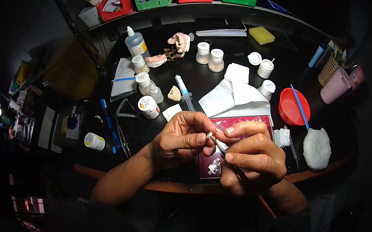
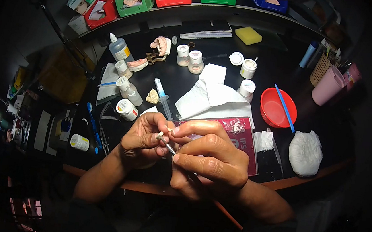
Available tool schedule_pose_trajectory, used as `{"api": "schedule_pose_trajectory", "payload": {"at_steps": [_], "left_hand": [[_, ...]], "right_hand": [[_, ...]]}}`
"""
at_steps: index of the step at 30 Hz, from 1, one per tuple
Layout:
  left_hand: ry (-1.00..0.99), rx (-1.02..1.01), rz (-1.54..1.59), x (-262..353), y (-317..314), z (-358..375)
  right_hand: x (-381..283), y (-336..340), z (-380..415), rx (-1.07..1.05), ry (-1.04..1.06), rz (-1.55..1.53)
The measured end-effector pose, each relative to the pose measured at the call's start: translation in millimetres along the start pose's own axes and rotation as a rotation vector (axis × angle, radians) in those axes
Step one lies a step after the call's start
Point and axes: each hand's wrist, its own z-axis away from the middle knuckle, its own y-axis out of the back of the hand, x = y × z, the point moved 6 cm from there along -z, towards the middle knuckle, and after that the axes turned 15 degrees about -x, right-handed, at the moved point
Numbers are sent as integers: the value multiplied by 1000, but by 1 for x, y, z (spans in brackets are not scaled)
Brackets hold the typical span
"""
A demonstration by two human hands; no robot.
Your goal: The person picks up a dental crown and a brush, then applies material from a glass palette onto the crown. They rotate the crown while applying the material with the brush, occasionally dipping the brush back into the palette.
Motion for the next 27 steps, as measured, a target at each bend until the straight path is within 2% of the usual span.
{"api": "schedule_pose_trajectory", "payload": {"at_steps": [27], "left_hand": [[-10,-11,-5,1,-1,0]], "right_hand": [[1,0,0,-16,-5,5]]}}
